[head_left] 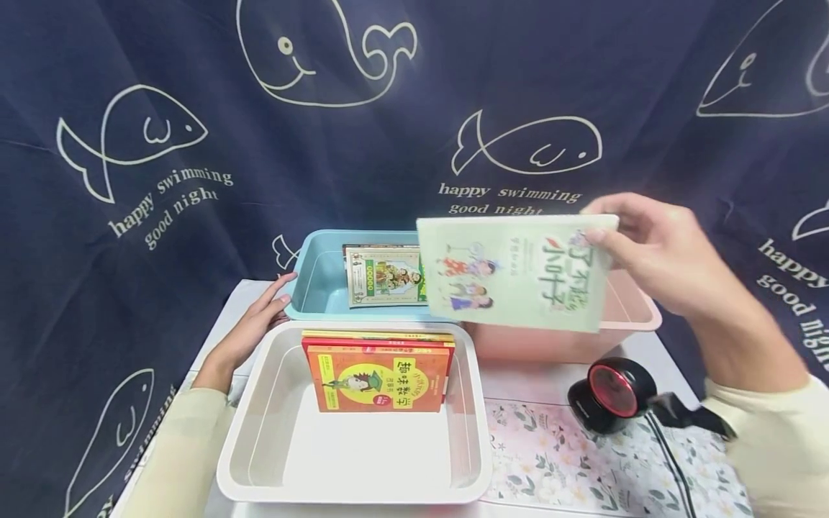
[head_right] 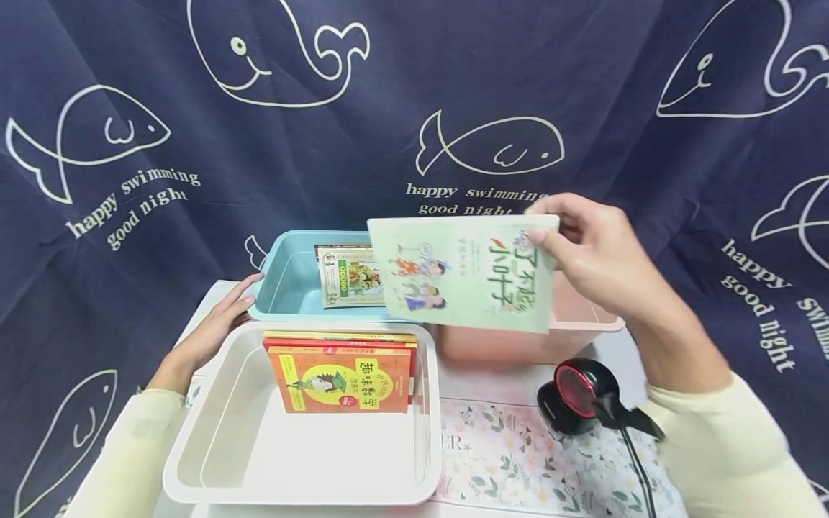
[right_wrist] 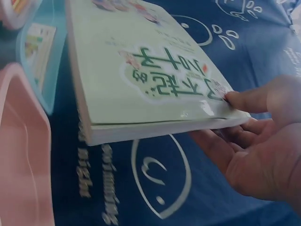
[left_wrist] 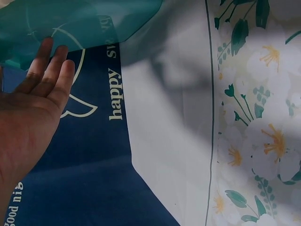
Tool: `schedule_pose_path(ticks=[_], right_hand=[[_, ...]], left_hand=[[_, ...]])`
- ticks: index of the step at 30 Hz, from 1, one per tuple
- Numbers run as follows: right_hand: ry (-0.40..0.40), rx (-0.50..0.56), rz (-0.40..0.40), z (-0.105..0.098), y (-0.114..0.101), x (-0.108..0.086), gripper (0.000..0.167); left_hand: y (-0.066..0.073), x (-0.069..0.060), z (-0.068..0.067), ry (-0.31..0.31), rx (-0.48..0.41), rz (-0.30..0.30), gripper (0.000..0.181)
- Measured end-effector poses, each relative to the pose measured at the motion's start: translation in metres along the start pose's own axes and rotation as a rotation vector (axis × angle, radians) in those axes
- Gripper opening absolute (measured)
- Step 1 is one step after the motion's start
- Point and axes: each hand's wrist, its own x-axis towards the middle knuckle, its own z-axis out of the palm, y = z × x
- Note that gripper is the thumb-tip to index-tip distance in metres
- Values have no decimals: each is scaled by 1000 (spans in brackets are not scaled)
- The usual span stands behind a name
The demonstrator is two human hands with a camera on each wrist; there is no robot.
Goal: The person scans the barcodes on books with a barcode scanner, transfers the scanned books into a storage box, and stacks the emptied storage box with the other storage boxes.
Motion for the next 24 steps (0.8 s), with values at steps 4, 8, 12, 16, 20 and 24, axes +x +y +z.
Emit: schedule_pose_path(ticks=[4, 8, 12, 16, 20, 24], right_hand=[[-22, 113, -20, 30, -8, 26, 16], [-43, 190, -33, 63, -13, 51, 16], [-70, 250, -18, 99, -13, 74, 16], [-102, 328, 26, 132, -10, 93, 18], [-123, 380, 93, 161, -4, 108, 19], [-150, 373, 158, 186, 4, 119, 18]], left_hand=[[3, -1, 1, -3, -12, -1, 60], [4, -1, 1, -2, -5, -5, 61], [1, -1, 0, 6, 5, -12, 61], [-3, 0, 0, 10, 6, -12, 61], [-5, 2, -1, 6, -6, -2, 60], [-5, 2, 0, 2, -10, 7, 60]])
